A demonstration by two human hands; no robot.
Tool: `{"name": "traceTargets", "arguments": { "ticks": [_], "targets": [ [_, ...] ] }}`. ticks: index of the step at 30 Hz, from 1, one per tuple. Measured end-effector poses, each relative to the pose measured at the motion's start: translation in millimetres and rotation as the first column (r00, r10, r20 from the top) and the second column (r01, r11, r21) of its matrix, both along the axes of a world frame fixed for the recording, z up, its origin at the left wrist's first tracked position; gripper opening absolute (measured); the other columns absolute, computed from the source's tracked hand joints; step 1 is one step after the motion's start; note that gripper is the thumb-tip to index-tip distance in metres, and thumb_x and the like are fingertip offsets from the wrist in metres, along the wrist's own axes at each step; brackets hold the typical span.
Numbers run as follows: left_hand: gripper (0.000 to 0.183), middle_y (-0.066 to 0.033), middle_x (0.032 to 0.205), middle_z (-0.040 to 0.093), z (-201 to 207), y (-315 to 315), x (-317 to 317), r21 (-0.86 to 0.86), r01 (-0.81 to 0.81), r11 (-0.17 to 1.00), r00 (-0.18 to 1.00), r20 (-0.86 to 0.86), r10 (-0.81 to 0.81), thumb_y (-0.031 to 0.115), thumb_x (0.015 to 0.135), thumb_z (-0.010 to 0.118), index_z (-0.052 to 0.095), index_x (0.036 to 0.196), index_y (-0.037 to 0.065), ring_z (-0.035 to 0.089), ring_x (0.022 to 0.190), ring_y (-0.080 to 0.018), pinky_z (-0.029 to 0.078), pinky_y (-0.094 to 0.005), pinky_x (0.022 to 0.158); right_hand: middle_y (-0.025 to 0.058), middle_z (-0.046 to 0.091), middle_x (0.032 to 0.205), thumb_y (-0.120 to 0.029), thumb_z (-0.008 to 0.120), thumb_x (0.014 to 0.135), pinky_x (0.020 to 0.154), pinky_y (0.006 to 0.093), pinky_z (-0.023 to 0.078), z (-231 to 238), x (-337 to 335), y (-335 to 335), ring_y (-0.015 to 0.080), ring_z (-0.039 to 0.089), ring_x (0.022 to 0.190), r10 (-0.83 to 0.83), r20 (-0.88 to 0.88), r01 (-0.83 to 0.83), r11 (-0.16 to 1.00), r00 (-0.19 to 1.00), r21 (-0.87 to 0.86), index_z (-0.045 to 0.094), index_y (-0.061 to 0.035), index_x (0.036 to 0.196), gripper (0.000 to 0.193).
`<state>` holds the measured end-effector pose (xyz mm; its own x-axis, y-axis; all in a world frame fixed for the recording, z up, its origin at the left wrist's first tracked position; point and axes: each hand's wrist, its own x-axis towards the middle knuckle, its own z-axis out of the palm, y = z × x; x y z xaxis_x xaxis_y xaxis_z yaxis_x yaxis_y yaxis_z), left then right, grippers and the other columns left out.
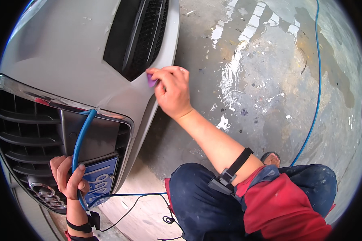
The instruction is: Sanding the front bumper of a white car while using a water hose for wet-sanding.
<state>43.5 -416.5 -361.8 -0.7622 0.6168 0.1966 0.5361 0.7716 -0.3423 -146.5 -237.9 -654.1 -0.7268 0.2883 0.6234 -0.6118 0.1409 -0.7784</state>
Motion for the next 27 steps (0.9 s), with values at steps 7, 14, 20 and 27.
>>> {"name": "traceTargets", "arguments": {
  "ticks": [7,14,20,27],
  "targets": [
    [0.038,-0.0169,0.103,0.065,3,-1,5,0.002,-0.011,1.0,1.0,0.004,0.011,0.047,0.112,0.049,0.069,0.118,0.015,0.062,0.087,-0.0326,0.051,-0.046,0.074,0.0002,0.079,0.103,0.013,0.061,0.078,0.091,0.0361,0.047,37,26,-11,0.022,0.067,0.095,0.199,-0.016,-0.198,0.962,0.98,-0.187,0.064,-0.0095,0.094,0.028],
    [0.038,-0.017,0.103,0.065,0,0,2,0.006,-0.007,1.0,1.0,0.005,0.007,0.047,0.112,0.049,0.069,0.118,0.015,0.063,0.088,-0.033,0.051,-0.0461,0.074,-0.0023,0.08,0.107,0.01,0.066,0.079,0.093,0.0377,0.046,34,24,-8,0.0204,0.067,0.097,0.188,-0.033,-0.191,0.971,0.982,-0.142,0.064,-0.0107,0.095,0.026],
    [0.038,-0.0168,0.103,0.064,-1,0,3,0.002,-0.004,1.0,1.0,-0.005,0.004,0.047,0.112,0.048,0.068,0.119,0.015,0.062,0.087,-0.0327,0.05,-0.0464,0.074,-0.0031,0.079,0.116,0.008,0.065,0.078,0.096,0.0401,0.044,-7,5,3,0.0199,0.066,0.1,0.034,-0.003,-0.033,0.997,0.999,0.068,0.068,-0.0109,0.099,0.028],
    [0.037,-0.0166,0.103,0.065,4,1,5,-0.008,-0.015,1.0,1.0,0.0,0.015,0.046,0.112,0.048,0.068,0.12,0.016,0.062,0.087,-0.0325,0.051,-0.0464,0.075,-0.0012,0.076,0.123,0.0,0.067,0.084,0.101,0.0472,0.038,-4,10,-2,0.0205,0.063,0.109,-0.048,0.075,0.031,0.977,0.996,0.209,0.072,-0.0101,0.121,0.039]
  ]
}}
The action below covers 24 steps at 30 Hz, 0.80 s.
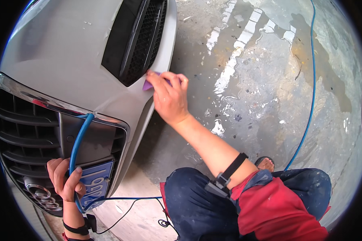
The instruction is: Sanding the front bumper of a white car while using a water hose for wet-sanding.
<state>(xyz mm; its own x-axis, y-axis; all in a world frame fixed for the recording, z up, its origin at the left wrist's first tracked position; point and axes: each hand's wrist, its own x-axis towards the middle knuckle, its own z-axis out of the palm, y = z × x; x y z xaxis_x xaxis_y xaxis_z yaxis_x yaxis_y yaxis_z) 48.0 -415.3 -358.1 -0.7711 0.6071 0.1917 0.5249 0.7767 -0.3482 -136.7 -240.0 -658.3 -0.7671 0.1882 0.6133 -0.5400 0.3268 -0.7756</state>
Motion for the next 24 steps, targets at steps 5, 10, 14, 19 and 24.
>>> {"name": "traceTargets", "arguments": {
  "ticks": [5,10,14,19,24],
  "targets": [
    [0.038,-0.0166,0.103,0.065,-5,-2,-3,0.009,-0.001,1.0,1.0,-0.002,0.001,0.047,0.111,0.049,0.068,0.12,0.016,0.062,0.087,-0.0325,0.05,-0.0464,0.075,-0.0008,0.076,0.115,0.001,0.065,0.086,0.1,0.0491,0.038,-20,-50,24,0.0214,0.062,0.11,-0.004,-0.073,0.016,0.987,0.997,0.16,0.072,-0.0102,0.122,0.038],
    [0.037,-0.0166,0.104,0.065,-4,-3,-1,-0.003,0.006,1.0,1.0,0.004,-0.006,0.047,0.111,0.049,0.068,0.121,0.016,0.062,0.088,-0.0324,0.05,-0.0461,0.075,0.0018,0.076,0.119,0.001,0.064,0.084,0.101,0.0474,0.038,0,-3,0,0.0222,0.063,0.109,0.068,-0.014,-0.068,0.997,0.998,-0.019,0.073,-0.0074,0.123,0.041],
    [0.036,-0.0169,0.105,0.065,2,-6,2,-0.001,0.015,1.0,1.0,0.009,-0.015,0.046,0.112,0.049,0.067,0.121,0.016,0.062,0.087,-0.0324,0.05,-0.0467,0.074,0.0004,0.077,0.121,0.001,0.066,0.083,0.101,0.0461,0.04,-11,-33,15,0.0224,0.063,0.109,0.032,-0.09,-0.02,0.991,0.995,0.132,0.071,-0.0074,0.126,0.044],
    [0.037,-0.0171,0.105,0.064,-1,-8,5,-0.007,-0.005,1.0,1.0,0.012,0.005,0.047,0.112,0.048,0.067,0.122,0.017,0.062,0.09,-0.0329,0.05,-0.0476,0.074,-0.0014,0.075,0.127,0.0,0.066,0.086,0.109,0.051,0.036,-18,-74,33,0.024,0.061,0.116,0.081,-0.117,-0.045,0.959,0.99,0.278,0.071,-0.0101,0.128,0.044],
    [0.037,-0.0164,0.106,0.064,-2,-14,9,-0.019,-0.012,1.0,1.0,0.018,0.013,0.05,0.11,0.049,0.066,0.121,0.019,0.062,0.089,-0.0321,0.049,-0.0478,0.075,-0.001,0.065,0.147,-0.003,0.064,0.089,0.119,0.061,0.03,-26,-42,22,0.0266,0.053,0.135,0.034,-0.021,-0.022,0.909,0.999,0.417,0.071,-0.0125,0.134,0.046]
  ]
}}
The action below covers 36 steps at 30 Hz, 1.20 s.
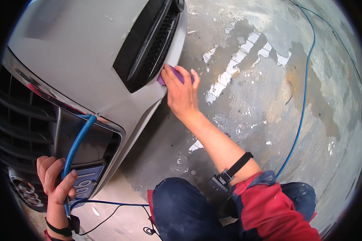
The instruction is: Sanding the front bumper of a white car while using a water hose for wet-sanding.
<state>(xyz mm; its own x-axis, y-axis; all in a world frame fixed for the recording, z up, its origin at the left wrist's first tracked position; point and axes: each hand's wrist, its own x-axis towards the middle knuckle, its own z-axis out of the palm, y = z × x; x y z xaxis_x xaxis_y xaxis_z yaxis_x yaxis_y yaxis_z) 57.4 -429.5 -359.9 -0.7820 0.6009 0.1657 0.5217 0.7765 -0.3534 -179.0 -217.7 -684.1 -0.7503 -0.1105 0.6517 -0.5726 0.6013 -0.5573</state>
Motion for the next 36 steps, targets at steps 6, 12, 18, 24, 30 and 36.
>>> {"name": "traceTargets", "arguments": {
  "ticks": [6,12,18,24,30,36],
  "targets": [
    [0.037,-0.016,0.105,0.063,3,-4,5,0.033,-0.003,0.999,1.0,-0.004,0.003,0.052,0.109,0.05,0.064,0.12,0.02,0.061,0.089,-0.0315,0.048,-0.0474,0.074,-0.0023,0.058,0.155,0.0,0.061,0.089,0.122,0.0658,0.026,7,-76,25,0.0311,0.048,0.144,0.022,-0.081,-0.009,0.987,0.996,0.159,0.064,-0.016,0.145,0.059],
    [0.035,-0.0174,0.107,0.061,8,-8,10,0.006,-0.027,1.0,0.997,0.073,0.027,0.051,0.108,0.052,0.063,0.121,0.02,0.06,0.088,-0.0314,0.047,-0.0481,0.071,0.0007,0.054,0.16,0.005,0.056,0.088,0.12,0.0659,0.027,0,-42,1,0.0304,0.043,0.151,0.031,0.068,-0.035,0.998,0.997,0.047,0.064,-0.0147,0.145,0.061],
    [0.035,-0.0161,0.11,0.062,7,-5,8,0.027,-0.068,0.997,0.991,0.12,0.064,0.052,0.11,0.048,0.062,0.124,0.023,0.059,0.091,-0.0318,0.047,-0.049,0.075,0.0034,0.054,0.16,0.003,0.049,0.092,0.12,0.0649,0.03,17,-139,38,0.0362,0.043,0.151,0.05,0.033,-0.051,0.998,0.998,0.028,0.058,-0.0149,0.151,0.062],
    [0.031,-0.0148,0.11,0.062,8,-8,14,-0.009,-0.105,0.994,0.983,0.149,0.105,0.05,0.108,0.052,0.063,0.121,0.024,0.059,0.093,-0.0318,0.047,-0.049,0.076,0.0052,0.055,0.158,0.005,0.051,0.088,0.118,0.0669,0.03,-2,-71,13,0.0329,0.044,0.152,0.095,0.093,-0.096,0.995,0.991,0.008,0.063,-0.0133,0.146,0.062],
    [0.036,-0.0194,0.111,0.063,12,-6,8,0.045,-0.069,0.997,0.988,0.139,0.063,0.05,0.112,0.046,0.063,0.123,0.019,0.058,0.09,-0.0338,0.047,-0.0485,0.072,0.0047,0.053,0.16,0.001,0.05,0.092,0.121,0.0652,0.03,2,-122,24,0.0356,0.042,0.152,0.07,0.026,-0.069,0.997,0.997,-0.041,0.057,-0.0135,0.151,0.061],
    [0.036,-0.0185,0.108,0.064,4,-1,-2,0.029,-0.051,0.998,0.994,0.096,0.048,0.047,0.113,0.046,0.065,0.122,0.018,0.06,0.091,-0.0328,0.048,-0.0473,0.073,0.0088,0.05,0.163,0.006,0.047,0.089,0.121,0.0703,0.026,0,-63,-1,0.0359,0.037,0.156,0.026,0.141,-0.013,0.996,0.99,-0.092,0.057,-0.008,0.151,0.064]
  ]
}}
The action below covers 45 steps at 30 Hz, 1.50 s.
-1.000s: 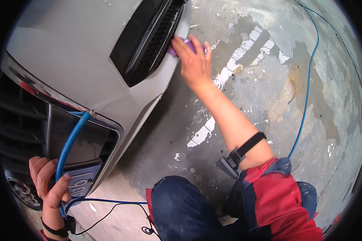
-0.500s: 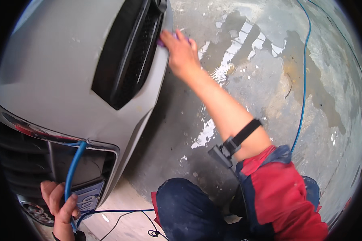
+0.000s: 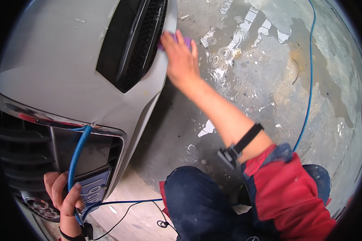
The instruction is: Sanding the front bumper of a white car while using a water hose for wet-sanding.
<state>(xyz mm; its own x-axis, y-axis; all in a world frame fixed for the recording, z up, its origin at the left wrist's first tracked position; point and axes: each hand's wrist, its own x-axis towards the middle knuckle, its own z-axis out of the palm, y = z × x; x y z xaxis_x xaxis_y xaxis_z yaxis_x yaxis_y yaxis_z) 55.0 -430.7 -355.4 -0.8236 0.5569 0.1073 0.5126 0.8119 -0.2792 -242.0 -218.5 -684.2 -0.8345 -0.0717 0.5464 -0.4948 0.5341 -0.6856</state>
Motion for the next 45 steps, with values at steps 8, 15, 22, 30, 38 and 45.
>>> {"name": "traceTargets", "arguments": {
  "ticks": [8,15,22,30,38,45],
  "targets": [
    [0.04,-0.0186,0.105,0.065,0,-3,3,-0.008,0.064,0.998,0.997,-0.045,-0.065,0.047,0.114,0.045,0.067,0.121,0.014,0.06,0.09,-0.0332,0.049,-0.0478,0.076,0.0143,0.048,0.164,0.006,0.047,0.091,0.124,0.0668,0.02,54,147,-34,0.0373,0.036,0.157,0.169,0.169,-0.099,0.928,0.971,-0.359,0.054,-0.0025,0.152,0.062],
    [0.04,-0.0212,0.107,0.065,-3,3,-3,-0.015,0.077,0.997,0.995,-0.057,-0.077,0.04,0.114,0.045,0.068,0.118,0.008,0.063,0.094,-0.0375,0.052,-0.0491,0.08,0.0153,0.051,0.161,0.005,0.05,0.09,0.124,0.0674,0.023,36,104,-15,0.0393,0.037,0.155,0.036,0.195,-0.003,0.986,0.98,-0.168,0.054,-0.0005,0.15,0.06],
    [0.042,-0.0179,0.104,0.066,1,3,1,0.011,0.062,0.998,0.996,-0.065,-0.061,0.048,0.112,0.048,0.071,0.115,0.013,0.062,0.091,-0.0342,0.05,-0.0479,0.076,0.021,0.047,0.162,-0.002,0.055,0.089,0.127,0.0595,0.025,28,128,-37,0.0373,0.038,0.156,0.018,0.078,-0.012,0.997,0.997,-0.077,0.046,0.0045,0.155,0.066],
    [0.042,-0.0184,0.104,0.066,-7,7,-5,0.029,0.078,0.997,0.992,-0.097,-0.075,0.048,0.111,0.05,0.071,0.112,0.012,0.063,0.09,-0.0346,0.051,-0.0463,0.075,0.0241,0.045,0.163,0.005,0.051,0.089,0.129,0.0551,0.026,19,108,-29,0.04,0.038,0.155,0.061,0.071,-0.05,0.989,0.996,-0.14,0.047,0.0053,0.154,0.065],
    [0.042,-0.0189,0.105,0.067,-7,8,-7,0.041,0.089,0.995,0.989,-0.123,-0.084,0.046,0.112,0.049,0.072,0.112,0.01,0.063,0.091,-0.0362,0.052,-0.0474,0.077,0.0267,0.042,0.164,0.007,0.052,0.088,0.131,0.0529,0.023,23,102,-19,0.04,0.035,0.157,0.019,0.073,-0.014,0.998,0.997,-0.068,0.044,0.0091,0.154,0.066],
    [0.044,-0.0235,0.106,0.068,-3,4,-4,0.018,0.099,0.995,0.993,-0.068,-0.098,0.041,0.114,0.045,0.072,0.112,0.006,0.066,0.095,-0.039,0.054,-0.0492,0.081,0.0273,0.044,0.162,0.006,0.056,0.09,0.126,0.0569,0.031,27,175,-43,0.042,0.041,0.153,0.074,0.027,-0.068,0.98,0.997,-0.187,0.043,0.0087,0.155,0.067]
  ]
}}
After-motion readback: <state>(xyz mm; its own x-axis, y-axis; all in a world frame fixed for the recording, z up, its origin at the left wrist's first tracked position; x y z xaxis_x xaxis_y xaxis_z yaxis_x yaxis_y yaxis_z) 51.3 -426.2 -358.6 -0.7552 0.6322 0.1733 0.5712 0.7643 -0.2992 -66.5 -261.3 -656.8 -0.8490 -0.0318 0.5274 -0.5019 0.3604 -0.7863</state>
